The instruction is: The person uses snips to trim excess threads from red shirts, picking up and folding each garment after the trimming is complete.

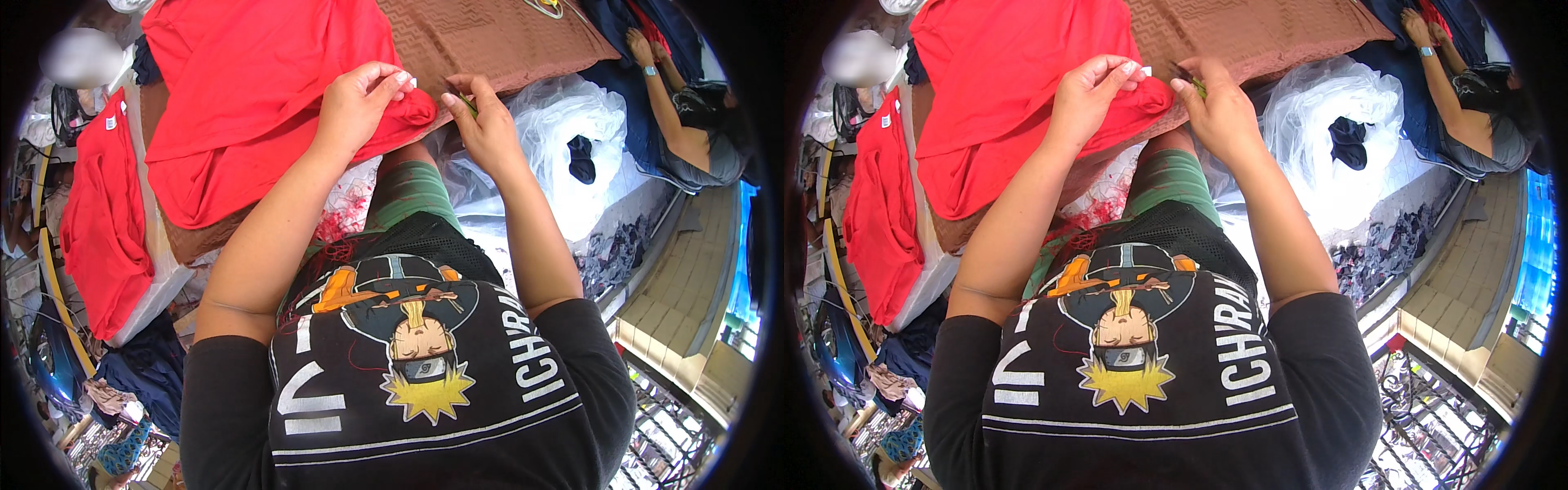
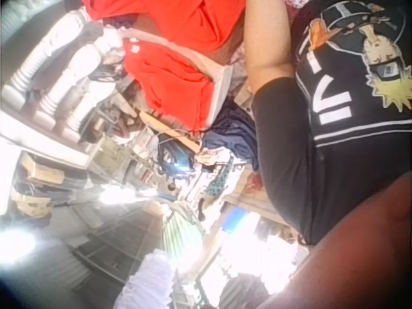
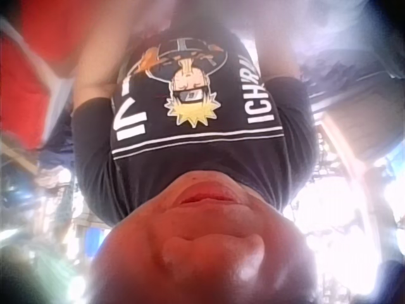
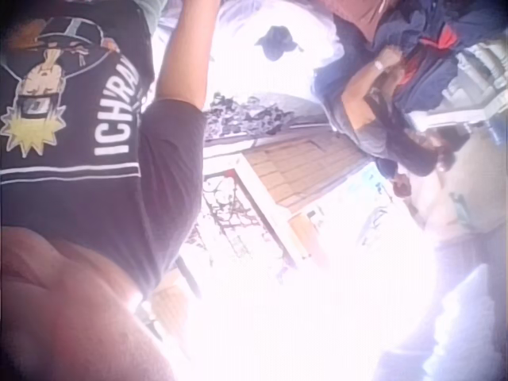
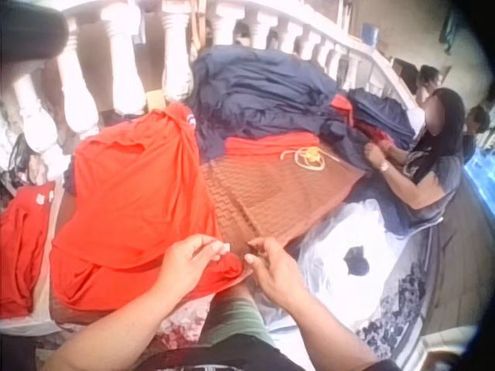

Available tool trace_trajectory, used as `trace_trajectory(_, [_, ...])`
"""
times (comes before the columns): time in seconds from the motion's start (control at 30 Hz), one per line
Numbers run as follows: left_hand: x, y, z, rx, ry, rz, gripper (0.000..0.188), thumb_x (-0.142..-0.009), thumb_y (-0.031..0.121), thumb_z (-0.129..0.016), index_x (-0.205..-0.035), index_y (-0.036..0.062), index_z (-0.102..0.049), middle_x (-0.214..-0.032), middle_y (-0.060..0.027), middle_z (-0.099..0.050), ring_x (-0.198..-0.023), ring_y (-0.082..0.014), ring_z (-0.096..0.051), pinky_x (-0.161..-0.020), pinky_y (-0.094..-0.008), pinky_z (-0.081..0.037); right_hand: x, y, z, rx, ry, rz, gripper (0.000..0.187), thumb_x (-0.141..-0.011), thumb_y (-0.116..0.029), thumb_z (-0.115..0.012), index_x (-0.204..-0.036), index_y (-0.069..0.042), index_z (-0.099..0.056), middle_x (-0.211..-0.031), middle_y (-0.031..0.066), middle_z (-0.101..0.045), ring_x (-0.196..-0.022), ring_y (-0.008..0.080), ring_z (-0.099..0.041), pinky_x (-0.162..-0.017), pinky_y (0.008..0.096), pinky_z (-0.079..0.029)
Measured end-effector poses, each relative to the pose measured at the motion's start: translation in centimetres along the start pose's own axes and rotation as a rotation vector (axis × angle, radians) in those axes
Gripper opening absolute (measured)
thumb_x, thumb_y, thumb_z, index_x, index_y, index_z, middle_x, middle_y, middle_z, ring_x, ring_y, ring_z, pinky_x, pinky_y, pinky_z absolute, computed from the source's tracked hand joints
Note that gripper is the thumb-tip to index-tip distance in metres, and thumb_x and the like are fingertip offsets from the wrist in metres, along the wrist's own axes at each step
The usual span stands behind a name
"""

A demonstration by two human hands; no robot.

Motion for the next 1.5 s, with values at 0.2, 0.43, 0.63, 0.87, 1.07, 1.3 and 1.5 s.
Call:
trace_trajectory(0.2, [-0.1, -0.3, 0.1, 0.019, 0.004, 0.018, 0.023, -0.094, 0.017, -0.058, -0.103, -0.0032, -0.065, -0.094, -0.0084, -0.069, -0.085, -0.0124, -0.064, -0.081, -0.026, -0.052, 0.2, -2.0, 1.0, 0.082, -0.116, 0.119, 0.022, -0.081, -0.023, -0.069, -0.096, -0.007, -0.067, -0.092, 0.0094, -0.064, -0.082, 0.0287, -0.064, -0.07, 0.0371, -0.05])
trace_trajectory(0.43, [-0.1, -0.2, 0.0, -0.018, 0.02, 0.045, 0.022, -0.094, 0.017, -0.059, -0.102, -0.0023, -0.066, -0.094, -0.0077, -0.069, -0.084, -0.012, -0.065, -0.08, -0.0253, -0.052, 0.6, -2.9, 0.5, 0.219, -0.114, 0.165, 0.015, -0.08, -0.019, -0.069, -0.091, -0.009, -0.068, -0.09, 0.0071, -0.064, -0.078, 0.0284, -0.065, -0.066, 0.0386, -0.051])
trace_trajectory(0.63, [-0.2, -0.3, 0.1, 0.016, 0.022, 0.059, 0.023, -0.093, 0.018, -0.061, -0.103, -0.0022, -0.066, -0.093, -0.007, -0.069, -0.084, -0.0119, -0.065, -0.08, -0.025, -0.052, -0.1, -3.0, 0.4, 0.029, -0.158, 0.01, 0.028, -0.074, -0.024, -0.075, -0.093, -0.005, -0.068, -0.092, 0.0106, -0.065, -0.08, 0.0278, -0.065, -0.068, 0.0354, -0.051])
trace_trajectory(0.87, [-0.4, -0.1, 0.1, -0.052, 0.05, 0.065, 0.022, -0.092, 0.018, -0.062, -0.103, -0.0002, -0.066, -0.091, -0.0048, -0.069, -0.082, -0.0109, -0.065, -0.076, -0.0243, -0.052, -1.4, -1.7, -2.5, -0.054, -0.119, -0.04, 0.029, -0.074, -0.024, -0.077, -0.094, -0.005, -0.07, -0.091, 0.0112, -0.066, -0.077, 0.023, -0.066, -0.07, 0.0317, -0.051])
trace_trajectory(1.07, [-0.1, -0.4, 0.2, -0.106, 0.043, 0.058, 0.021, -0.089, 0.018, -0.066, -0.1, 0.0008, -0.068, -0.09, -0.003, -0.07, -0.079, -0.0098, -0.065, -0.073, -0.0231, -0.05, -2.1, -0.5, -2.2, -0.271, -0.131, -0.2, 0.021, -0.081, -0.021, -0.071, -0.093, -0.004, -0.068, -0.078, 0.0121, -0.068, -0.069, 0.0194, -0.064, -0.067, 0.0306, -0.05])
trace_trajectory(1.3, [0.2, -0.2, -0.4, -0.49, 0.006, -0.147, 0.018, -0.085, 0.018, -0.069, -0.098, 0.0055, -0.07, -0.088, -0.0066, -0.07, -0.078, -0.0086, -0.064, -0.073, -0.0234, -0.05, -2.0, -1.3, -1.5, -0.19, -0.119, -0.182, 0.025, -0.083, -0.023, -0.069, -0.096, -0.001, -0.066, -0.082, 0.0142, -0.068, -0.075, 0.0234, -0.066, -0.071, 0.0325, -0.05])
trace_trajectory(1.5, [-0.5, 0.1, 0.0, -0.396, -0.012, 0.055, 0.018, -0.088, 0.017, -0.066, -0.098, 0.0029, -0.069, -0.086, -0.0043, -0.07, -0.079, -0.0076, -0.062, -0.074, -0.0231, -0.049, -1.6, -2.3, 0.6, 0.031, -0.098, -0.058, 0.029, -0.083, -0.025, -0.067, -0.101, -0.003, -0.063, -0.099, 0.0168, -0.066, -0.092, 0.0315, -0.064, -0.079, 0.039, -0.049])
Point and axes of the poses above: each hand's wrist, its own x-axis away from the middle knuckle, its own z-axis out of the back of the hand, y = z × x, the point moved 1 cm from there along -x, towards the middle knuckle
